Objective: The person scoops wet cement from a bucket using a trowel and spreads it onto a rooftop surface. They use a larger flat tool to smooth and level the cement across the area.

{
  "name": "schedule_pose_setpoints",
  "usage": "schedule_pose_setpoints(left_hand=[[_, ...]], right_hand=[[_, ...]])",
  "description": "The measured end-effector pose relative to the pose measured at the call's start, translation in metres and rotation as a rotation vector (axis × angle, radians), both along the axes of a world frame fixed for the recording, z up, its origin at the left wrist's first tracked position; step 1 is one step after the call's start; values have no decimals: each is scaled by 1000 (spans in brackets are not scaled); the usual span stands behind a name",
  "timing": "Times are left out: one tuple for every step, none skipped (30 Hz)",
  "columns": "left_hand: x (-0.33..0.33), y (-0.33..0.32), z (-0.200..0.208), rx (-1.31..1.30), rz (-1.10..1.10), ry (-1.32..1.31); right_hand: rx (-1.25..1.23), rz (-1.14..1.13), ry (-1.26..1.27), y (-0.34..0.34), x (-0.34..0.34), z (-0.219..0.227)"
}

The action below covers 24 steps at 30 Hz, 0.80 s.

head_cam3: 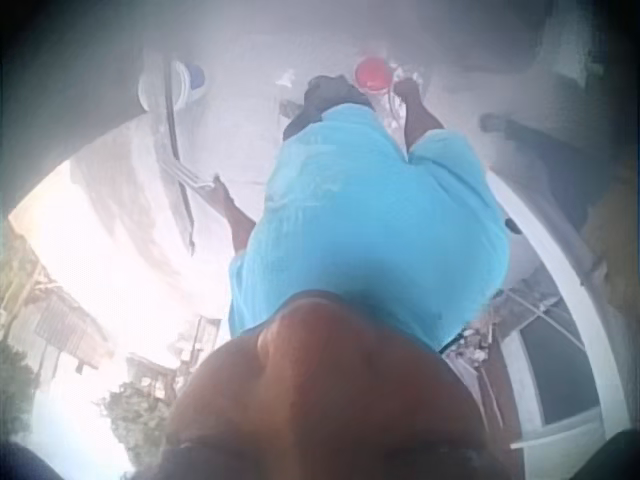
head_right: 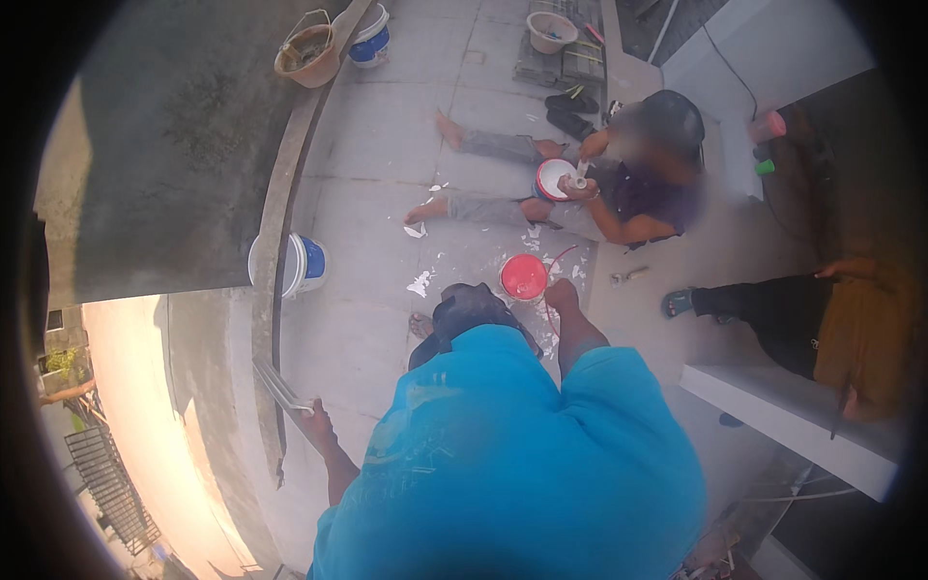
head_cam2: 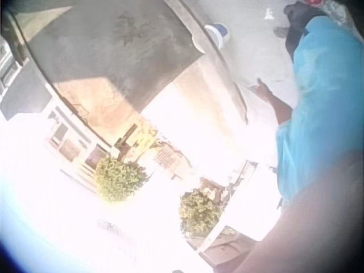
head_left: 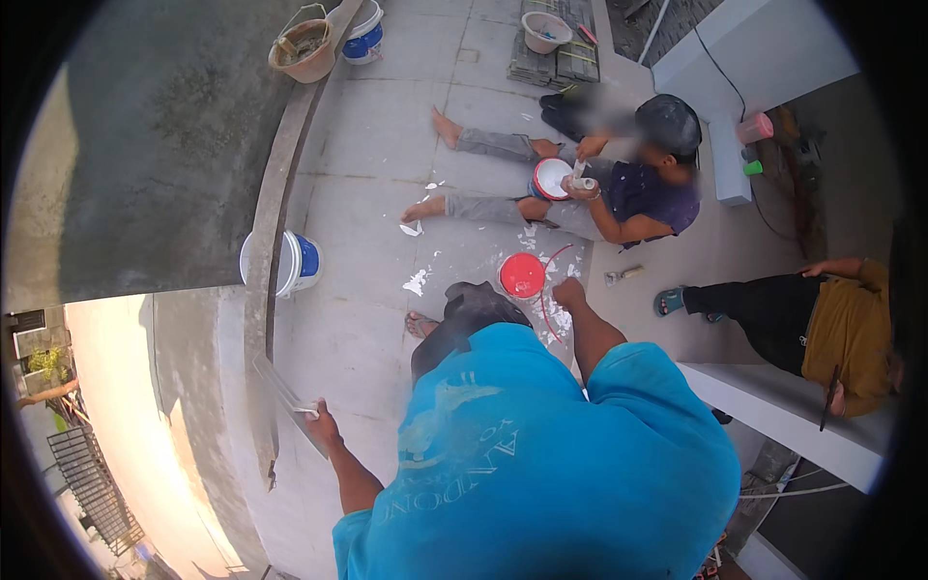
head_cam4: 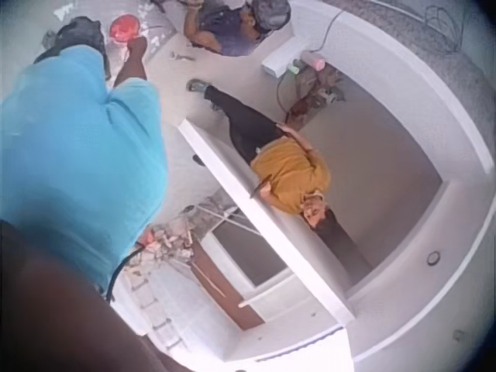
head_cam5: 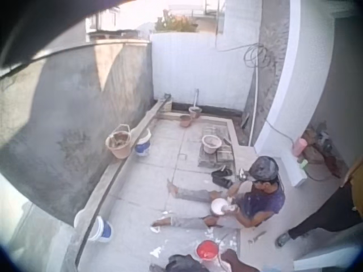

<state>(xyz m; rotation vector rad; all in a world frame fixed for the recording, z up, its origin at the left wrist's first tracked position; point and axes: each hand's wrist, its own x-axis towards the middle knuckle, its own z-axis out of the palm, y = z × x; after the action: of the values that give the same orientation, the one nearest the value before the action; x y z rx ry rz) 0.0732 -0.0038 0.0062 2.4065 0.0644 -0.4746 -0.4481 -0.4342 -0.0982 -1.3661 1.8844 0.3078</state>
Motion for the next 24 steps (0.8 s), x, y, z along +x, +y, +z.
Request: schedule_pose_setpoints(left_hand=[[9,-8,-13,-60,-87,-160],[56,-31,-14,-100,-87,-150],[102,-55,13,-99,-36,-141],[119,-95,25,-189,-63,-350],[132,-122,44,-213,-62,-342],[152,-152,65,-246,-70,-343],[168,-176,75,-289,-66,-368],[184,-193,79,-328,-56,-384],[207,-212,81,-340,-53,-402],[228,-226,83,-337,-49,-412],[247,-236,86,-334,-44,-420],[267,-253,94,-344,-18,-419],[286,-270,106,-350,5,-418],[305,-286,114,-355,28,-416],[326,-303,119,-449,70,-477],[349,-321,125,-473,101,-495],[370,-336,132,-495,135,-508],[386,-349,141,-509,164,-516],[396,-362,152,-547,188,-520],[404,-378,163,-591,215,-525],[411,-393,170,-644,248,-533],[416,-403,174,-626,272,-543],[420,-411,175,-609,295,-549],[420,-416,175,-589,317,-558]], right_hand=[[-160,136,41,17,-46,-19],[-359,315,68,18,-31,-18],[-258,274,1,20,-13,-18],[-157,210,-55,26,5,-16],[-25,-28,-93,31,16,-17],[2,-25,-103,35,28,-25],[22,-13,-108,31,36,-40],[-8,110,-160,21,40,-62],[-76,181,-153,11,65,-69],[-131,251,-143,4,88,-72],[-198,309,-140,-8,110,-75],[-280,358,-140,-28,135,-81],[-358,403,-141,-47,162,-84],[-315,369,-163,-68,189,-86],[-268,330,-187,-91,221,-80],[-224,291,-203,-118,250,-76],[-202,308,-217,-144,273,-76],[-170,320,-227,-162,292,-76],[-144,291,-271,-183,314,-69],[-126,262,-314,-211,341,-58],[-172,301,-325,-235,368,-39],[-221,346,-337,-260,396,-17],[-240,395,-324,-283,419,1],[-258,445,-314,-301,436,14]])
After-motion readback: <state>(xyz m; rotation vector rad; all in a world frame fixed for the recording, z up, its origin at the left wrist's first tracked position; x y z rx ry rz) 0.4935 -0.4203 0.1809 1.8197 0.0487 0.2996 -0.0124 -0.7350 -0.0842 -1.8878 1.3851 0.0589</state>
